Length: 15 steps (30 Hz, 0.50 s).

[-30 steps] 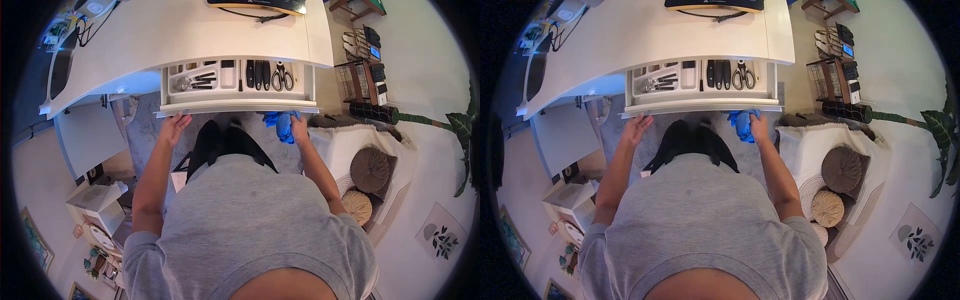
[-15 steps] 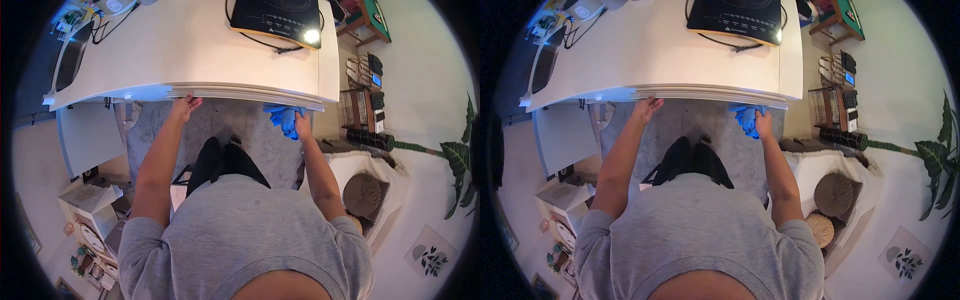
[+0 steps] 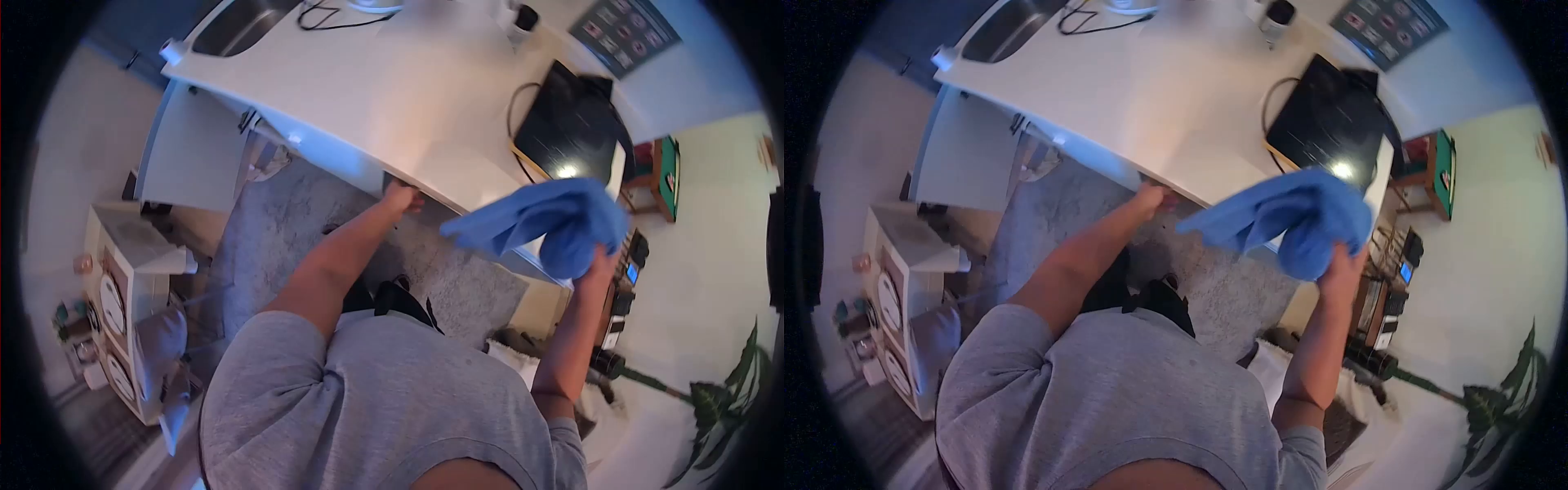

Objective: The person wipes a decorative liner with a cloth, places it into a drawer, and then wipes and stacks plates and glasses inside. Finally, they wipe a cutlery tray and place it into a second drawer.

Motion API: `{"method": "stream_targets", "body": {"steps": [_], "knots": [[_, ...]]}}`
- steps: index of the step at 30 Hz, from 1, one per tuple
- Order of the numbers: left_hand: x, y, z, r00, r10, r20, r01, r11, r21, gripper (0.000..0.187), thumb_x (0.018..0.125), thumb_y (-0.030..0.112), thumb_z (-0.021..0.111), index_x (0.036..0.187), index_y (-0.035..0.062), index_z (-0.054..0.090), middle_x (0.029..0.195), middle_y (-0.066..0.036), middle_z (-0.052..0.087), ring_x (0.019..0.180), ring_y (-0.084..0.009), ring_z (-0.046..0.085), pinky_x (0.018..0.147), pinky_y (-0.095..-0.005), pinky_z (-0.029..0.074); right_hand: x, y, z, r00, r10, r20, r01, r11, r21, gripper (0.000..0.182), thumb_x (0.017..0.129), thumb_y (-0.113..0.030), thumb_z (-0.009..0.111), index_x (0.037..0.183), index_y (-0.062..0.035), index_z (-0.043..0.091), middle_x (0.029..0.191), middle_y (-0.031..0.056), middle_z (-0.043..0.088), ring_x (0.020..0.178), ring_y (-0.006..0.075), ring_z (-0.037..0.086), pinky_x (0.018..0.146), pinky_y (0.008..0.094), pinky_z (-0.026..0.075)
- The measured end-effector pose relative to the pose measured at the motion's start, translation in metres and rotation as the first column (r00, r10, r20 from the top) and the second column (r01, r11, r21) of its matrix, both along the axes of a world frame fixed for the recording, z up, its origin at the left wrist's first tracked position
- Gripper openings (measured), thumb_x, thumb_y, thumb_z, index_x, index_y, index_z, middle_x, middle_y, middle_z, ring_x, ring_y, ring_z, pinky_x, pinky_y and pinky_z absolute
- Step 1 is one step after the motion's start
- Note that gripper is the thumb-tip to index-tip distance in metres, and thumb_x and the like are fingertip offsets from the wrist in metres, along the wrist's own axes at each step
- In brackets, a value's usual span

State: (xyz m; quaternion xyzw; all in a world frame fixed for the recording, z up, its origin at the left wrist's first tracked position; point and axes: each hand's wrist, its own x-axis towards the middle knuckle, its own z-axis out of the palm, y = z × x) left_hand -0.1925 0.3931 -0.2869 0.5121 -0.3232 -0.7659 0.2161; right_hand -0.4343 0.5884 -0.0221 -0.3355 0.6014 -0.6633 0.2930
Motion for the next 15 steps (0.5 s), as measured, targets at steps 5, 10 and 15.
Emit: {"method": "stream_targets", "body": {"steps": [5,10,15], "knots": [[0.037,-0.005,0.01,0.945,-0.264,0.193,0.274,0.961,-0.027,0.077,0.078,0.034,0.067,0.134,0.0002,0.027,0.113,-0.019,0.054,0.076,-0.021,0.063,0.055,-0.0339,0.054,0.049,-0.157,0.059,0.93,-0.053,-0.362,0.052,0.999,-0.014,0.065,0.08,-0.036,0.065,0.125,0.0045,0.041,0.117,0.015,0.053,0.106,0.023,0.051,0.092,0.0322,0.037],[0.189,-0.017,-0.036,0.768,-0.508,0.391,0.616,0.753,-0.232,0.088,0.077,0.046,0.062,0.138,-0.0029,0.021,0.119,-0.026,0.051,0.093,-0.0363,0.06,0.073,-0.0426,0.05,0.155,-0.225,0.022,0.493,-0.015,-0.87,0.088,0.996,0.032,0.052,0.08,-0.019,0.066,0.121,0.0052,0.046,0.121,0.0222,0.051,0.108,0.0295,0.052,0.093,0.0353,0.039],[0.405,-0.001,-0.059,0.562,-0.482,0.672,0.627,0.778,0.034,0.086,0.077,0.042,0.059,0.139,-0.0007,0.017,0.107,-0.03,0.056,0.1,-0.0419,0.055,0.087,-0.0449,0.044,0.367,-0.28,-0.115,0.514,0.705,-0.488,-0.58,0.705,0.408,0.009,0.083,-0.011,0.058,0.082,-0.0018,0.061,0.09,0.0095,0.062,0.084,0.0204,0.059,0.076,0.0306,0.045]]}}
